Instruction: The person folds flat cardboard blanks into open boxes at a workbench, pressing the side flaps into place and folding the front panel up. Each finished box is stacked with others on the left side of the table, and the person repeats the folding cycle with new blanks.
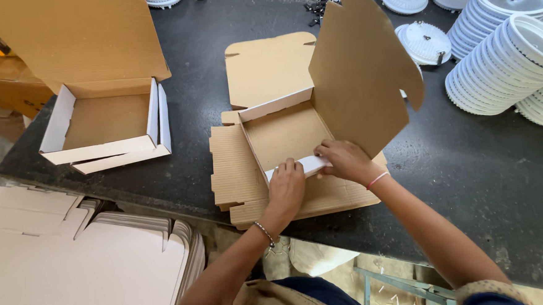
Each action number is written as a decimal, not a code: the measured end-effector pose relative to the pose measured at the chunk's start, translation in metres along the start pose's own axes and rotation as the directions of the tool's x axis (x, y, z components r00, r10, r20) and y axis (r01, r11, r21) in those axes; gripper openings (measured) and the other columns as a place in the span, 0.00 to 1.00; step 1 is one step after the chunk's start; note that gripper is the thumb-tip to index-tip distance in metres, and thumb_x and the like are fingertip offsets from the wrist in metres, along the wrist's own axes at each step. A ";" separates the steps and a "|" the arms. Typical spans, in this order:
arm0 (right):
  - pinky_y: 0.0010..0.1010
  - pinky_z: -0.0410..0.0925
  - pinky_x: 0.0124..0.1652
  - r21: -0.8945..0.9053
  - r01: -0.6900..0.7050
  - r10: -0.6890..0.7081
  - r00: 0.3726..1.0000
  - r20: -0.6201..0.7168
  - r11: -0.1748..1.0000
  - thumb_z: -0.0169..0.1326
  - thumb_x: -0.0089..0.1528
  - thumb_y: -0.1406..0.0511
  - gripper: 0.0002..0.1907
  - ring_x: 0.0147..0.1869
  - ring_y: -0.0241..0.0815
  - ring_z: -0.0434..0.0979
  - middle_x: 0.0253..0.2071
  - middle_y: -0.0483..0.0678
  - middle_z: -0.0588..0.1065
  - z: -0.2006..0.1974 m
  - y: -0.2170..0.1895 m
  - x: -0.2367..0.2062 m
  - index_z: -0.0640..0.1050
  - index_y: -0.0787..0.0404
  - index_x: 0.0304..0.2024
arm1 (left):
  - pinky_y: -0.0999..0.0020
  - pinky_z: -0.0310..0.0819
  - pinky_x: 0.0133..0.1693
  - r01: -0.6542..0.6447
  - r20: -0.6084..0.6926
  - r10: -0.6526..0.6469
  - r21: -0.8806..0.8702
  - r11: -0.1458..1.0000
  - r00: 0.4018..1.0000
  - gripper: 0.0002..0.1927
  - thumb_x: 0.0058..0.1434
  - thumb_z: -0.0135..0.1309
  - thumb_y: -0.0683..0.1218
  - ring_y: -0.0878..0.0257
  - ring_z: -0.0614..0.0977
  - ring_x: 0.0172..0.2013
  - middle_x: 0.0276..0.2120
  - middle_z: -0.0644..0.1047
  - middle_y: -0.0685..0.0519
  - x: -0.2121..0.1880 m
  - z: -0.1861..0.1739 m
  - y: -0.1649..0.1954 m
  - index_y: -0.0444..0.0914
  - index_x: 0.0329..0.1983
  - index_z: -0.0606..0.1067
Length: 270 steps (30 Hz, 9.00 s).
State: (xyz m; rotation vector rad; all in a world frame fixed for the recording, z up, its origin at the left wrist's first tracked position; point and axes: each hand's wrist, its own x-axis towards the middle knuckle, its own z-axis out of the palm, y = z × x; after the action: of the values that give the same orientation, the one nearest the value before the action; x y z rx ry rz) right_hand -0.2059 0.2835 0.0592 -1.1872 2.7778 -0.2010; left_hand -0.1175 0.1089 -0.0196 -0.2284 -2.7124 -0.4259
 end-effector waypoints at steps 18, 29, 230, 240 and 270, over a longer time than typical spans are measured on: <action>0.42 0.70 0.50 0.074 0.168 -0.141 0.948 -0.286 0.983 0.65 0.53 0.57 0.23 0.54 0.51 0.77 0.48 0.46 0.77 0.028 0.000 -0.008 0.79 0.57 0.49 | 0.56 0.71 0.49 -0.097 -0.198 0.114 0.091 0.991 0.973 0.18 0.65 0.50 0.50 0.55 0.78 0.49 0.46 0.78 0.50 -0.011 -0.009 -0.007 0.36 0.55 0.74; 0.42 0.69 0.46 0.058 0.194 -0.177 0.959 -0.220 0.979 0.61 0.59 0.57 0.10 0.47 0.50 0.78 0.38 0.44 0.78 0.033 0.006 -0.006 0.80 0.56 0.36 | 0.61 0.72 0.40 -0.104 -0.111 0.102 -0.012 0.994 0.989 0.06 0.67 0.50 0.47 0.57 0.80 0.38 0.33 0.77 0.52 -0.009 0.007 -0.005 0.41 0.38 0.73; 0.28 0.66 0.36 0.988 0.028 0.584 0.809 0.068 -0.153 0.53 0.69 0.61 0.14 0.36 0.34 0.70 0.38 0.44 0.71 0.045 0.052 0.076 0.70 0.65 0.49 | 0.64 0.75 0.44 0.285 0.350 -0.697 -0.934 -0.213 0.626 0.27 0.62 0.59 0.50 0.58 0.76 0.44 0.44 0.76 0.45 0.089 -0.014 -0.115 0.29 0.57 0.66; 0.36 0.72 0.49 0.910 -0.172 0.714 0.680 -0.167 0.377 0.59 0.60 0.67 0.30 0.49 0.47 0.76 0.52 0.58 0.76 0.069 0.025 0.074 0.70 0.68 0.64 | 0.53 0.68 0.55 0.551 -0.033 -0.597 -0.350 0.758 0.801 0.26 0.66 0.43 0.47 0.50 0.72 0.53 0.60 0.71 0.52 0.071 0.003 -0.104 0.48 0.69 0.71; 0.41 0.66 0.60 0.464 -0.354 0.473 0.865 -0.169 0.812 0.41 0.72 0.50 0.24 0.62 0.54 0.74 0.56 0.53 0.76 0.027 0.050 0.107 0.77 0.58 0.55 | 0.47 0.73 0.44 0.458 0.096 -0.493 -0.556 0.694 0.865 0.25 0.71 0.35 0.58 0.43 0.81 0.38 0.35 0.82 0.38 0.123 -0.026 -0.148 0.38 0.36 0.77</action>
State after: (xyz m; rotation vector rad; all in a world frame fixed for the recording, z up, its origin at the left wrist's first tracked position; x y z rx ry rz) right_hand -0.3109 0.2380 0.0186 -0.4524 2.9156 -0.9291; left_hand -0.2531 -0.0262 0.0131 0.3547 -2.4790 -1.3716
